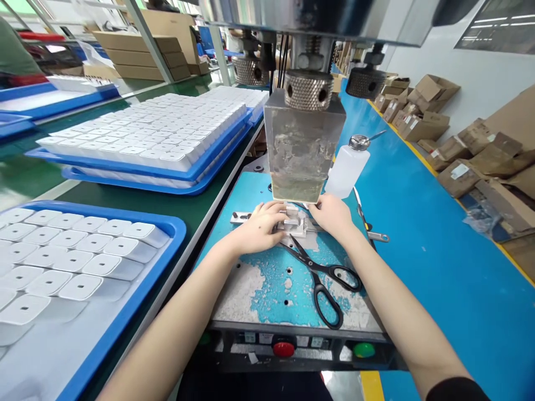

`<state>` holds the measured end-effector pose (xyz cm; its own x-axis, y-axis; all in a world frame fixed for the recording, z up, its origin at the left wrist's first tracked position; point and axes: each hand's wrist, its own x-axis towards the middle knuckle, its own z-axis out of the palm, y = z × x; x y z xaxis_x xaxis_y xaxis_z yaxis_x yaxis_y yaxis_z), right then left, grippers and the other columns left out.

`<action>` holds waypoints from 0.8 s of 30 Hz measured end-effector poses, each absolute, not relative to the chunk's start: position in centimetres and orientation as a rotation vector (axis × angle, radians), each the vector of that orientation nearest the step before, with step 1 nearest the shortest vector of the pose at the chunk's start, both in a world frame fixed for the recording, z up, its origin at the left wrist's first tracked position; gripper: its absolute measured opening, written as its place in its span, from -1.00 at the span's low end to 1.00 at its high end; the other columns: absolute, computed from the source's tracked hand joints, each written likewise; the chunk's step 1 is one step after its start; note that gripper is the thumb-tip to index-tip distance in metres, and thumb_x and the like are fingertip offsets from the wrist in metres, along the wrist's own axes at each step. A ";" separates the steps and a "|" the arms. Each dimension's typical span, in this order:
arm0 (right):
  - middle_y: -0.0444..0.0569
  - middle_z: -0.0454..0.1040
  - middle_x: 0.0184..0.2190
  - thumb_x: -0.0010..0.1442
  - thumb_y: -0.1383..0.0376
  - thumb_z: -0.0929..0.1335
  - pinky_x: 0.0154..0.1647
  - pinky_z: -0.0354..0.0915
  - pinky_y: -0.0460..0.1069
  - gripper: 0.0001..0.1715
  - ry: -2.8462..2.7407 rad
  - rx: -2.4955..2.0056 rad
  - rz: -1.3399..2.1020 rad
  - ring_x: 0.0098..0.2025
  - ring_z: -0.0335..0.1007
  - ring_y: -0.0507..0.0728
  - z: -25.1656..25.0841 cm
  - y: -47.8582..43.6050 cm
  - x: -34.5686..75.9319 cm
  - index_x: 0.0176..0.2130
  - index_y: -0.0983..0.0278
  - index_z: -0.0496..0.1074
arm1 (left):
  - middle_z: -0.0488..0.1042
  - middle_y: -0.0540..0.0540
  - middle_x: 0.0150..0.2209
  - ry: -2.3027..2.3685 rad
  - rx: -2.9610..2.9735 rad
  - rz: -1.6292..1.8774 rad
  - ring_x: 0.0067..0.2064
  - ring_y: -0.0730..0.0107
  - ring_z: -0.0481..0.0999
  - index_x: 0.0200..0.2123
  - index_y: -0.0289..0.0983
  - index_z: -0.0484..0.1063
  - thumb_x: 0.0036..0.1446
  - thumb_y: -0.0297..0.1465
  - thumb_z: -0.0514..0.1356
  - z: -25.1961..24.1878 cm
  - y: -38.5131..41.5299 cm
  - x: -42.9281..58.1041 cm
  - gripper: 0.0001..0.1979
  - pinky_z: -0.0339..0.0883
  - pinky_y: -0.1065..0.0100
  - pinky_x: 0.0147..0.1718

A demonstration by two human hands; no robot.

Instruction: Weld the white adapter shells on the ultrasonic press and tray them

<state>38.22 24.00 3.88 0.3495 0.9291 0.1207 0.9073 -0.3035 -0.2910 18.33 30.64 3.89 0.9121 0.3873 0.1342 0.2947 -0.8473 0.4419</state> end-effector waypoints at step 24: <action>0.02 0.55 -0.25 0.25 0.21 0.23 -0.35 0.19 -0.07 -0.70 -1.531 -2.283 0.067 -0.20 0.45 0.18 4.1 24.1 37.8 -0.20 0.26 0.50 | 0.31 -0.11 0.15 0.547 2.546 0.309 0.30 -0.03 0.02 -0.09 -0.15 0.47 0.04 -0.44 0.19 3.8 30.2 18.9 -0.69 -0.21 -0.21 0.22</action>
